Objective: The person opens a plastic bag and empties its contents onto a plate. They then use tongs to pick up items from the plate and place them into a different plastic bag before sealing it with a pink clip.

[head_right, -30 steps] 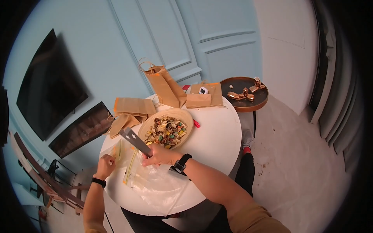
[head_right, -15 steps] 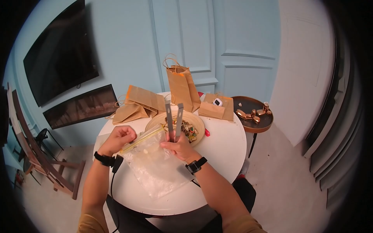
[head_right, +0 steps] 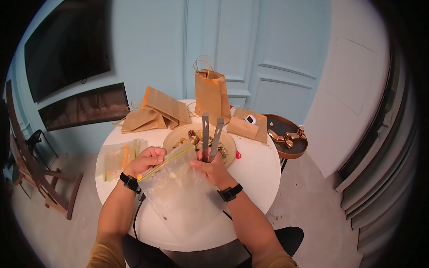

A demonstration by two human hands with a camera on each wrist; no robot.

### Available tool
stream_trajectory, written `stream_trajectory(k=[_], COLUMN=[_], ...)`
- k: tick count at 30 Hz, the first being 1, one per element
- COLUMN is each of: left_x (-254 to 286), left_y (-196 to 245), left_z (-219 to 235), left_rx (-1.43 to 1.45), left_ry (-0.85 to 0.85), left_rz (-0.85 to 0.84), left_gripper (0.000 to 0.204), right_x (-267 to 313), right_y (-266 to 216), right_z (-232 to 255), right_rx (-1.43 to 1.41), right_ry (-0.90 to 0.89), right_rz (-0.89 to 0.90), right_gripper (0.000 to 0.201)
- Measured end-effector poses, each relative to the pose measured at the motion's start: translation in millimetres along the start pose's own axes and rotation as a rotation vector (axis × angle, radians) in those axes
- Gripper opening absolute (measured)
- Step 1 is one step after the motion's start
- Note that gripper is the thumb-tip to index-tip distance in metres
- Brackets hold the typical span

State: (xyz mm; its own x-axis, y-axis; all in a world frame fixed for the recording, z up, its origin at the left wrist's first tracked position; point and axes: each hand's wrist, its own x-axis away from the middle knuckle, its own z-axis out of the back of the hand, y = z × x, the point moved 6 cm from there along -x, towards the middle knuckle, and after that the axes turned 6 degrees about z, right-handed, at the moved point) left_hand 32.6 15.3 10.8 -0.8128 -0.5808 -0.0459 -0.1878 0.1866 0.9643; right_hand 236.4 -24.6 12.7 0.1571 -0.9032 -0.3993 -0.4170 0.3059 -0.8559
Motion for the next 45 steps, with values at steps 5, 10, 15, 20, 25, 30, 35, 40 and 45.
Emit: stream_trajectory(k=[5, 10, 15, 20, 25, 30, 35, 40, 45], left_x=[-2.3, 0.4, 3.2, -2.3, -3.6, -0.6, -2.8, 0.6, 15.2], left_y=[-10.7, -11.1, -6.0, -24.3, -30.5, -16.6, -23.7, -17.8, -1.4], left_z=[-8.5, -11.2, -8.5, 14.2, 26.4, 14.1, 29.1, 26.0, 13.7], left_rx=[0.045, 0.184, 0.302, 0.458, 0.626, 0.656, 0.642, 0.621, 0.597], left_ry=[0.003, 0.064, 0.209, 0.201, 0.220, 0.213, 0.107, 0.194, 0.360], left_rz=[-0.051, -0.058, -0.115, -0.103, -0.112, -0.116, -0.125, -0.151, -0.145], left_gripper=[0.023, 0.019, 0.022, 0.031, 0.027, 0.027, 0.029, 0.027, 0.026], right_x=[-0.1, -0.7, -2.1, -1.6, -1.6, -3.7, -2.3, -1.8, -2.3], right_y=[2.8, 2.0, -2.7, -5.0, -4.0, 3.4, 0.5, 0.9, 6.1], right_z=[6.4, 6.6, 8.2, 14.3, 11.3, 11.4, 5.6, 7.7, 12.0], right_rx=[0.088, 0.116, 0.172, 0.339, 0.414, 0.379, 0.369, 0.360, 0.328], right_ry=[0.043, 0.079, 0.132, 0.176, 0.181, 0.161, 0.160, 0.167, 0.159], right_rz=[0.021, 0.049, 0.088, 0.091, 0.051, 0.040, -0.005, -0.012, -0.001], right_gripper=[0.030, 0.028, 0.028, 0.026, 0.026, 0.027, 0.028, 0.028, 0.026])
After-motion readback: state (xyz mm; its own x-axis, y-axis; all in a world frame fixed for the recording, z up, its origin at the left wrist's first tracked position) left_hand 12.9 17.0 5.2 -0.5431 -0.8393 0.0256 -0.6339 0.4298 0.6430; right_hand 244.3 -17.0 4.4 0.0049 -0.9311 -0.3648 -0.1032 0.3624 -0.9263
